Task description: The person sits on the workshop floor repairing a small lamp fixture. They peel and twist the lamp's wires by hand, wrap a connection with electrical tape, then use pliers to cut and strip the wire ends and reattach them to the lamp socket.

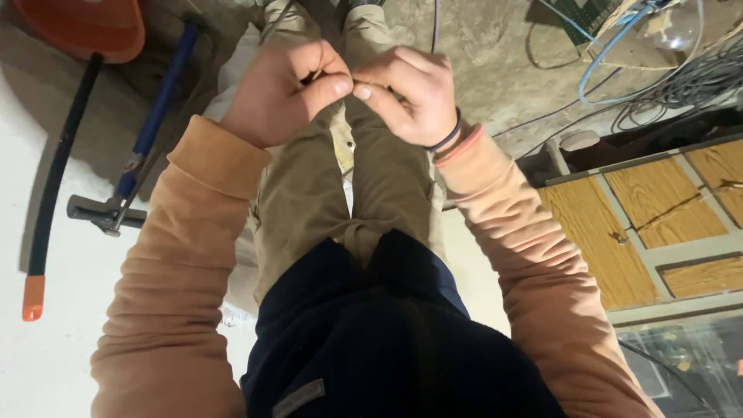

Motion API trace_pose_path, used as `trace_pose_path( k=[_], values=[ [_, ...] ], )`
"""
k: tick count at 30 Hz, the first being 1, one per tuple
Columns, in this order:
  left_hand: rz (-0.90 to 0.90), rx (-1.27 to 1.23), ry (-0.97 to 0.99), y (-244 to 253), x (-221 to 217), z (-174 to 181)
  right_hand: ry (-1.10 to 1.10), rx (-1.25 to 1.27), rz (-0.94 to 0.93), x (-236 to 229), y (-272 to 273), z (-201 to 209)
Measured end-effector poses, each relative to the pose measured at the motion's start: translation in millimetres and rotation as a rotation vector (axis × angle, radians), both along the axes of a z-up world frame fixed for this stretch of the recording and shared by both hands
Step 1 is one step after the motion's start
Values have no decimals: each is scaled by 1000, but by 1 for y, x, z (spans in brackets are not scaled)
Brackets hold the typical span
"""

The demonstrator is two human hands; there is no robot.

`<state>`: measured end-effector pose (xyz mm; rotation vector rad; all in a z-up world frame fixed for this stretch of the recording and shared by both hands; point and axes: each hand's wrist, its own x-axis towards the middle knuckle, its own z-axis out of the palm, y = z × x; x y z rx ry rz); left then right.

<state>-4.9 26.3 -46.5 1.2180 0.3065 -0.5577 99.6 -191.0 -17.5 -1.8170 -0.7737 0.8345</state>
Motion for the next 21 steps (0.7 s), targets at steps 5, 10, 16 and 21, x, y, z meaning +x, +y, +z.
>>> trace_pose_path(
  k=[5, 10, 16, 21],
  values=[
    [-6, -17, 59, -4, -1, 8, 183, -114, -292, -32, 0, 12],
    [46, -38, 68, -6, 2, 8, 474, -99, -619, -65, -10, 8],
    [-25, 63, 36, -29, 10, 3, 721, -67, -1029, -82, -17, 10],
    [91, 137, -170, -43, 1, -11, 672, 280, -1341, -70, -133, -31]
  ],
)
